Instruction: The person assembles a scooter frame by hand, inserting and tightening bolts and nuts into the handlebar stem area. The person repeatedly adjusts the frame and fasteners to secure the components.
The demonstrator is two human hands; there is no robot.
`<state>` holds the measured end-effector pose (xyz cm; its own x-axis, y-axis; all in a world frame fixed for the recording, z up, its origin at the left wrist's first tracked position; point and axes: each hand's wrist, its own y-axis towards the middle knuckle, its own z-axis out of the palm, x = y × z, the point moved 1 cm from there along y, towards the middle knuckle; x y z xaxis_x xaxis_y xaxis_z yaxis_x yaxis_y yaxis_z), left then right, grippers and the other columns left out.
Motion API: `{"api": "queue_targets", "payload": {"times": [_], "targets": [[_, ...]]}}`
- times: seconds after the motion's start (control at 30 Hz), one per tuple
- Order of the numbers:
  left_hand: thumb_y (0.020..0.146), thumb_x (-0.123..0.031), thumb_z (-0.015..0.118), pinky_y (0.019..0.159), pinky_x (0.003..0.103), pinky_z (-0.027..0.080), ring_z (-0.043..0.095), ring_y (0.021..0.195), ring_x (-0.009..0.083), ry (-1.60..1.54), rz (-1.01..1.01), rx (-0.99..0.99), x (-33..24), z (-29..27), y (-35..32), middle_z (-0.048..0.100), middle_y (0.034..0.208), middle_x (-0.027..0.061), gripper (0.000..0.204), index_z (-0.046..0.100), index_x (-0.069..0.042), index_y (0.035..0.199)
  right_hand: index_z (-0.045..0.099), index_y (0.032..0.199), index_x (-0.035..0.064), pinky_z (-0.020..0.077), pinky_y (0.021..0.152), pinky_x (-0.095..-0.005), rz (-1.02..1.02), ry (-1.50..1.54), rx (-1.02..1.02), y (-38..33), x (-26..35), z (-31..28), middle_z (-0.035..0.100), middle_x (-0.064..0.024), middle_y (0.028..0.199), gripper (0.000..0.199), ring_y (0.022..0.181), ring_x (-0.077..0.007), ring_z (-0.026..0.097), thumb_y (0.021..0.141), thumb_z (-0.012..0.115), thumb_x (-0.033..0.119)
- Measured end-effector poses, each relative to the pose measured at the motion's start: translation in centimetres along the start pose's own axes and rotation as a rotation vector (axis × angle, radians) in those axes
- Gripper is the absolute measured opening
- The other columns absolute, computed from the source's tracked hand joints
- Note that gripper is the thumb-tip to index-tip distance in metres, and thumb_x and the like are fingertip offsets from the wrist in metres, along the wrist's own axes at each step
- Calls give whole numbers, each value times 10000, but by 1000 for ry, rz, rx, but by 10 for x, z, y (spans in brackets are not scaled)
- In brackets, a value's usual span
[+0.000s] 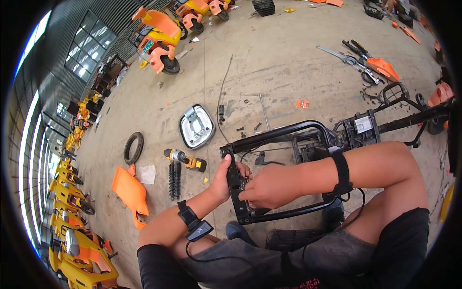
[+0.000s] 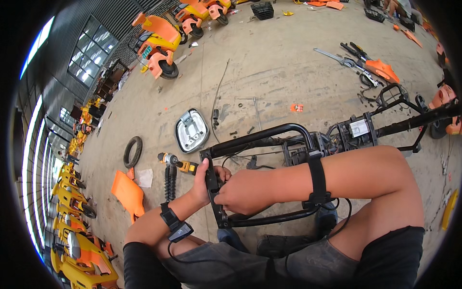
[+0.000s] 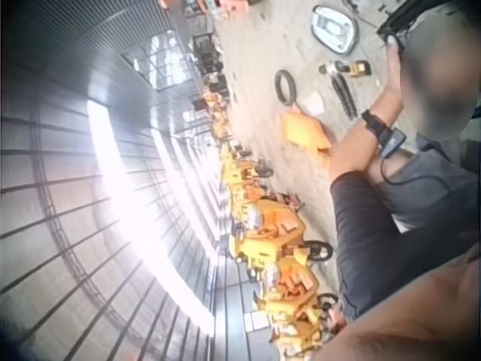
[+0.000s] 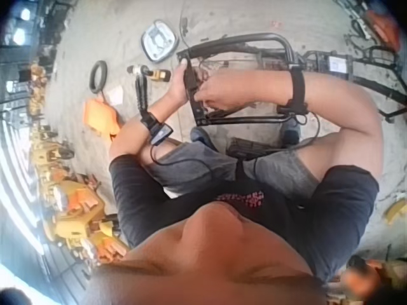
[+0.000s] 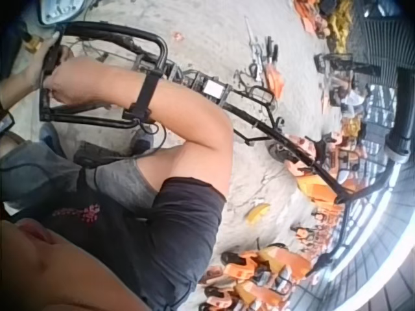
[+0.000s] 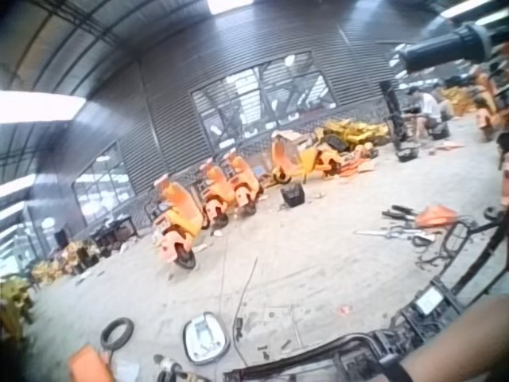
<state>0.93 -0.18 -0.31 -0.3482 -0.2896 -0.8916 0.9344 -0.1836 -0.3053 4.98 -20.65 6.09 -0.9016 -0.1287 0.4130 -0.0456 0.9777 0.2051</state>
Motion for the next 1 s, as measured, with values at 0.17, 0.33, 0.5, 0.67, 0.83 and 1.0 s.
{"api": "queue_targets", "payload": {"times": [0.17, 0.33, 0.5, 0.67, 0.83, 1.0], "targets": [[987, -645, 363, 849, 398, 482, 609, 865, 279, -16, 22, -15, -9, -1, -1, 581, 809, 120, 705, 562, -31, 703, 607, 1050, 59, 512, 563, -469, -88, -24, -38, 2, -1, -2, 636, -82, 793, 239, 705, -323, 666, 831, 621, 152], [979, -651, 372, 854, 396, 474, 611, 862, 280, -16, 18, -38, -9, -3, -5, 582, 810, 122, 707, 565, -28, 706, 618, 1017, 50, 512, 574, -466, -108, -78, 108, 9, 0, -4, 643, -87, 795, 216, 712, -328, 673, 822, 627, 143], [979, -650, 378, 868, 398, 465, 616, 869, 281, 12, 41, -20, -5, -4, -4, 593, 814, 130, 704, 573, -30, 710, 674, 904, 21, 542, 655, -468, -109, -46, 128, 9, 2, -6, 696, -144, 785, 153, 785, -354, 704, 783, 633, 106], [988, -641, 373, 866, 392, 462, 623, 876, 279, 21, 60, -3, -1, -6, -1, 615, 838, 140, 700, 588, -27, 730, 613, 910, 40, 534, 595, -454, -147, -229, 238, 8, 1, 4, 671, -96, 782, 135, 743, -326, 700, 808, 617, 129], [990, -643, 376, 852, 385, 465, 625, 881, 270, -11, 11, -29, -2, -4, -1, 622, 860, 133, 691, 588, -32, 747, 652, 796, 52, 553, 589, -443, -132, -219, 69, -3, -8, 33, 698, -110, 728, 107, 726, -327, 718, 798, 634, 158], [959, -689, 376, 849, 407, 474, 609, 887, 292, -26, -14, -37, 1, -6, 1, 585, 873, 131, 714, 569, -38, 738, 661, 803, 73, 549, 565, -432, -114, -284, 26, -5, -7, 39, 695, -94, 718, 98, 714, -303, 721, 791, 638, 167]]}}
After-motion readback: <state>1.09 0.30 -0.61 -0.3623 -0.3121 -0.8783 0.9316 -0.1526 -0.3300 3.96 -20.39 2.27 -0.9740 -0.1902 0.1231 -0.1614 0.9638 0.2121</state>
